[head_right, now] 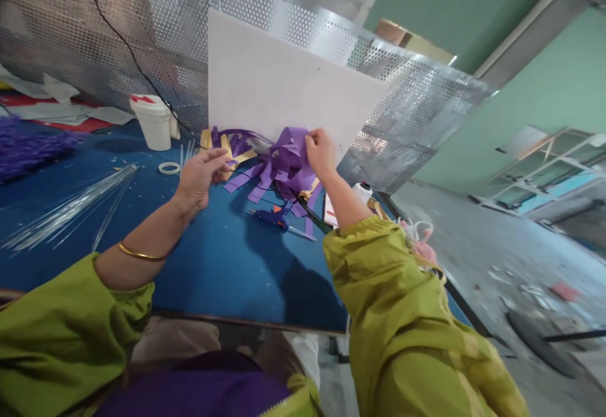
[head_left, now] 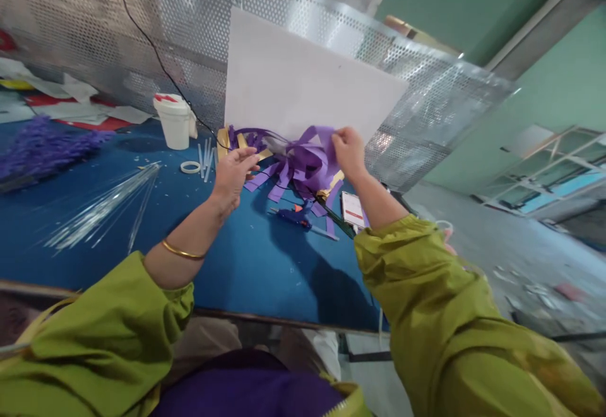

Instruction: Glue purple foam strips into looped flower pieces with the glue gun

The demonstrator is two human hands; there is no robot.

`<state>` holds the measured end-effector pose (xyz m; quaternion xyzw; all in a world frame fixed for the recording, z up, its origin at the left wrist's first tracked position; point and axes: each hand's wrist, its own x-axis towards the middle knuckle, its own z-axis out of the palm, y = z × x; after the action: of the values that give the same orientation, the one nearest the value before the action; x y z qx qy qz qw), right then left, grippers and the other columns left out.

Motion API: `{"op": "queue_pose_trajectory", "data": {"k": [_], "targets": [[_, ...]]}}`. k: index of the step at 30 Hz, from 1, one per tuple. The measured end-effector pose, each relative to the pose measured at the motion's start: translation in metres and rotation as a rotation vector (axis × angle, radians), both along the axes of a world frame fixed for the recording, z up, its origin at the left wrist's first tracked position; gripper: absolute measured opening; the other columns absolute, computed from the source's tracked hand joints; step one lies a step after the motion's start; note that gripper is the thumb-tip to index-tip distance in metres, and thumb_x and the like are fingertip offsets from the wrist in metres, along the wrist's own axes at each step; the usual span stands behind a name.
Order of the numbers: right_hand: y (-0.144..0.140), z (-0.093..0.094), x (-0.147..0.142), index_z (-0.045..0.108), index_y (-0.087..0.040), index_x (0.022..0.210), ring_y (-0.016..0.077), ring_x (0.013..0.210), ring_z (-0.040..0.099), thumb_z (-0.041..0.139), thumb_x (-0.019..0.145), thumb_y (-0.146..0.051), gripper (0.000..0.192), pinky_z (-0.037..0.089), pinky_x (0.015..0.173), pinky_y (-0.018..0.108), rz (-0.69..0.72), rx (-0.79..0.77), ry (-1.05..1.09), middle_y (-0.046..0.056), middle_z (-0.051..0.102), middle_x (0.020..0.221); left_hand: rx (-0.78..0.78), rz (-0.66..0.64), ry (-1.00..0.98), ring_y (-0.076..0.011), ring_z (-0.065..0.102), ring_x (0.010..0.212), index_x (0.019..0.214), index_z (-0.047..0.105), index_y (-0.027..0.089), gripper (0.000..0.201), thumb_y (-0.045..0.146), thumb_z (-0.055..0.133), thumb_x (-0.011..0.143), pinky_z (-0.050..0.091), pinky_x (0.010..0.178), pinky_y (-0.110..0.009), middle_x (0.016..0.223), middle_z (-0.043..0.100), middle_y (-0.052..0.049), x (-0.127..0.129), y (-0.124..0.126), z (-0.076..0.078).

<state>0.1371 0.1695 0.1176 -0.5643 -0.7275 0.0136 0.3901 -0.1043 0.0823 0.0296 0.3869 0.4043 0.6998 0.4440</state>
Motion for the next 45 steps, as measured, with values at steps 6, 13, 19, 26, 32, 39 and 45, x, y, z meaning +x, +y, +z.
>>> {"op": "queue_pose_trajectory", "data": {"k": [6,13,19,26,32,39,45], "targets": [[-0.101,0.029,-0.009,0.068,-0.025,0.088,0.0173,0.075,0.061,0.058,0.087,-0.026,0.010,0.045,0.073,0.031,0.400,-0.049,-0.222,-0.001,0.071,0.084,0.537,0.038,0.665,-0.0255,0.057,0.122,0.120,0.067,0.019,0.044,0.031,0.072,0.078,0.043,0.106,-0.039,0.126,0.067,-0.010,0.009,-0.032,0.022],[-0.247,-0.024,-0.033,0.073,-0.023,0.097,0.0213,0.069,0.062,0.041,0.097,-0.018,0.032,0.043,0.066,0.037,0.351,0.107,-0.822,0.009,0.072,0.080,0.610,-0.437,1.288,-0.0235,0.068,0.090,0.093,0.074,0.026,0.013,0.033,0.070,0.083,0.036,0.109,-0.044,0.088,0.074,-0.002,0.006,-0.107,0.008],[-0.273,-0.125,-0.017,0.069,-0.025,0.114,0.0194,0.087,0.067,0.042,0.097,-0.012,0.035,0.048,0.093,0.039,0.232,0.292,-0.717,0.006,0.075,0.106,0.537,-0.074,1.660,-0.0257,0.068,0.090,0.107,0.072,0.020,0.030,0.015,0.045,0.095,0.049,0.074,-0.037,0.102,0.075,-0.009,-0.014,-0.142,-0.053],[-0.261,-0.137,-0.005,0.071,-0.027,0.110,0.0209,0.088,0.067,0.044,0.096,-0.012,0.034,0.046,0.092,0.041,0.160,0.181,-0.614,0.005,0.076,0.104,0.465,-0.094,1.686,-0.0283,0.068,0.100,0.112,0.072,0.018,0.036,0.014,0.044,0.091,0.053,0.084,-0.043,0.111,0.074,-0.013,-0.022,-0.144,-0.065],[-0.201,-0.052,0.016,0.074,-0.026,0.083,0.0179,0.067,0.063,0.059,0.087,-0.022,0.016,0.042,0.061,0.031,0.205,-0.262,-0.374,0.000,0.074,0.078,0.283,0.233,1.482,-0.0327,0.067,0.107,0.125,0.067,0.024,0.037,0.026,0.048,0.093,0.053,0.090,-0.048,0.119,0.072,-0.011,-0.030,-0.136,-0.060],[-0.033,0.012,-0.004,0.064,-0.018,0.068,0.0135,0.057,0.058,0.063,0.079,-0.011,0.013,0.053,0.060,0.029,0.195,-0.385,0.763,0.000,0.063,0.059,0.230,0.647,1.094,-0.0371,0.043,0.138,0.153,0.034,0.027,0.073,0.036,0.064,0.087,0.037,0.114,-0.055,0.150,0.047,-0.012,-0.031,-0.141,-0.061],[0.056,0.035,-0.013,0.065,-0.019,0.100,0.0120,0.081,0.065,0.062,0.083,-0.017,0.017,0.054,0.070,0.023,0.067,-0.078,0.966,-0.001,0.068,0.082,0.208,0.488,1.214,-0.0361,0.052,0.130,0.141,0.049,0.021,0.056,0.040,0.061,0.090,0.044,0.107,-0.055,0.138,0.056,-0.018,-0.030,-0.135,-0.068]]}}
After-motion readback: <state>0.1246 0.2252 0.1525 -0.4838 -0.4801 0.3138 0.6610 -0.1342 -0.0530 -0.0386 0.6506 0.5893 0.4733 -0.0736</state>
